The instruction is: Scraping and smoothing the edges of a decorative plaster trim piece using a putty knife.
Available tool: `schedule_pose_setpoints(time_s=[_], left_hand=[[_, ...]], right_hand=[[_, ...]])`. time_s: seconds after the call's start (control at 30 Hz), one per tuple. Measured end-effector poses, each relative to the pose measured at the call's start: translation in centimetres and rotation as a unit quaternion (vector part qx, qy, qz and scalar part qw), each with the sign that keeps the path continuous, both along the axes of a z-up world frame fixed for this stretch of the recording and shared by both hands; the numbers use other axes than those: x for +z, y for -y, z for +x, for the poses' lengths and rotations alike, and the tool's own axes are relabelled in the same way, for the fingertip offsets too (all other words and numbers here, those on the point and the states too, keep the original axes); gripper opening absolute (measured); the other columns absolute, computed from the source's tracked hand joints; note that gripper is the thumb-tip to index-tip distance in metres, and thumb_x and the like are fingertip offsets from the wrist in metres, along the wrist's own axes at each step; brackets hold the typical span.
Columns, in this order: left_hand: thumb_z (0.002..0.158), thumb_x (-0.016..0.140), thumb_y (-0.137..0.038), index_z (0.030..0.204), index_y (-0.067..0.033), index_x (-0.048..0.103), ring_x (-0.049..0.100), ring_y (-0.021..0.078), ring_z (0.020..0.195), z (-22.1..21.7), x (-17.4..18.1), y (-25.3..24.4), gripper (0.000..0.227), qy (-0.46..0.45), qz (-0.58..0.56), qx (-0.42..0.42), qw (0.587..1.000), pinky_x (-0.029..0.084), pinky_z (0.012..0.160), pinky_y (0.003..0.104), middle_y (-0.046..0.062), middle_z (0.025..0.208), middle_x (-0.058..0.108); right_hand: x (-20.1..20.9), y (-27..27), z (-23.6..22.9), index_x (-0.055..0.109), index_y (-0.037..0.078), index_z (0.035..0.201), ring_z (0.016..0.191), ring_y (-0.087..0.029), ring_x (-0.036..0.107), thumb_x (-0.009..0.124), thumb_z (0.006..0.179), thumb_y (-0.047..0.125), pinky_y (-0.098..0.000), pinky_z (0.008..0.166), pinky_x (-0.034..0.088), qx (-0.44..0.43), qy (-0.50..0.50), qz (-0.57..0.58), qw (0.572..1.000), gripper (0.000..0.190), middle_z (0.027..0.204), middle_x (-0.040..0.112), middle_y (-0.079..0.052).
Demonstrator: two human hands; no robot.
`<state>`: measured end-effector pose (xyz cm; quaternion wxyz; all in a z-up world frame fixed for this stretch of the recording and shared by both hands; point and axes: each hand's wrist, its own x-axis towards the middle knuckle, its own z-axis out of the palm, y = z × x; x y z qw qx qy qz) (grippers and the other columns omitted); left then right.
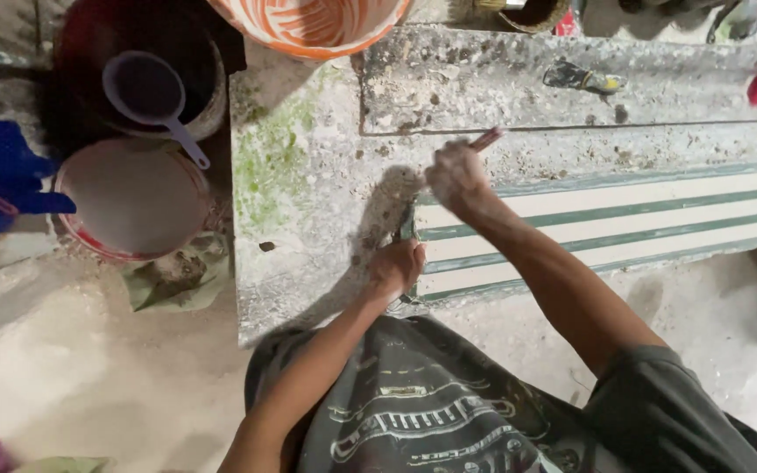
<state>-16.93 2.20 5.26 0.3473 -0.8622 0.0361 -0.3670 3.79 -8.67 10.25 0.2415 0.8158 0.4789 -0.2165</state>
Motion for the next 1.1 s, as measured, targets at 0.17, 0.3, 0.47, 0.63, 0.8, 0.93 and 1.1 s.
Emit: schedule_pose_setpoints(time_s=[0.17, 0.3, 0.47, 0.63, 0.8, 0.93, 1.1], left_hand=[[0.097, 0.05, -0.04, 0.073, -0.0135, 0.065, 0.075, 0.0366, 0.066, 0.9, -2.8, 3.7, 0.038, -0.428, -0.737, 0.019, 0.523, 0.059, 0.055, 0.045, 0.017, 0.062, 0.069], [0.103, 0.048, -0.038, 0.076, -0.0109, 0.067, 0.07, 0.036, 0.058, 1.3, -2.7, 0.4, 0.043, -0.492, -0.773, 0.005, 0.4, 0.054, 0.054, 0.044, 0.015, 0.058, 0.065], [0.109, 0.051, -0.034, 0.078, -0.0113, 0.057, 0.063, 0.0339, 0.065, 1.3, -2.4, -2.9, 0.039, -0.314, -0.838, -0.028, 0.445, 0.043, 0.06, 0.033, 0.007, 0.061, 0.054], [0.091, 0.064, -0.021, 0.128, -0.003, 0.052, 0.062, 0.0439, 0.106, 0.7, 0.5, -0.9, 0.043, -0.219, -0.705, -0.123, 0.663, 0.049, 0.083, 0.054, 0.023, 0.117, 0.056], [0.086, 0.058, -0.033, 0.136, -0.0137, 0.063, 0.058, 0.0318, 0.131, -3.2, -0.6, 3.9, 0.054, -0.262, -0.478, -0.438, 0.714, 0.044, 0.108, 0.052, 0.012, 0.143, 0.061], [0.091, 0.052, -0.06, 0.151, -0.0172, 0.052, 0.033, 0.036, 0.15, -3.9, -0.9, 0.0, 0.074, -0.494, -0.388, -0.236, 0.741, 0.018, 0.123, 0.059, 0.007, 0.156, 0.05], [0.092, 0.054, -0.06, 0.137, 0.005, 0.059, 0.034, 0.0488, 0.148, -6.0, -2.7, -4.7, 0.079, -0.385, -0.385, -0.192, 0.817, 0.024, 0.118, 0.066, 0.029, 0.156, 0.044]], right_hand=[[6.4, -1.4, -2.6, 0.075, 0.018, 0.078, 0.079, -0.033, 0.07, 0.038, 0.096, 0.02, -0.048, 0.07, 0.051, -0.1, 0.004, 0.165, 0.981, 0.041, 0.086, 0.074, -0.004], [-1.1, 7.4, -3.2, 0.073, 0.024, 0.098, 0.089, -0.032, 0.073, 0.041, 0.102, 0.037, -0.0501, 0.071, 0.057, -0.217, -0.02, 0.172, 0.961, 0.035, 0.092, 0.071, -0.004], [8.3, 7.2, -9.2, 0.059, 0.009, 0.119, 0.073, -0.039, 0.074, 0.041, 0.106, 0.047, -0.0536, 0.069, 0.059, -0.654, -0.043, 0.207, 0.727, 0.044, 0.08, 0.069, -0.02], [-0.4, 14.6, -21.9, 0.049, 0.008, 0.117, 0.07, -0.037, 0.069, 0.048, 0.099, 0.038, -0.0501, 0.062, 0.056, -0.797, -0.008, 0.288, 0.531, 0.035, 0.08, 0.064, -0.02], [-4.1, 14.2, -32.7, 0.049, 0.009, 0.103, 0.046, -0.025, 0.063, 0.049, 0.096, 0.024, -0.0382, 0.048, 0.053, -0.859, 0.06, 0.329, 0.387, 0.016, 0.055, 0.058, -0.01], [-2.9, 13.2, -36.0, 0.054, 0.016, 0.104, 0.053, -0.023, 0.069, 0.05, 0.096, 0.028, -0.0388, 0.057, 0.056, -0.882, 0.032, 0.301, 0.362, 0.015, 0.057, 0.064, -0.006], [-1.7, 12.9, -37.7, 0.056, 0.014, 0.104, 0.052, -0.023, 0.067, 0.051, 0.096, 0.026, -0.0379, 0.057, 0.056, -0.891, 0.064, 0.328, 0.307, 0.015, 0.056, 0.062, -0.007]])
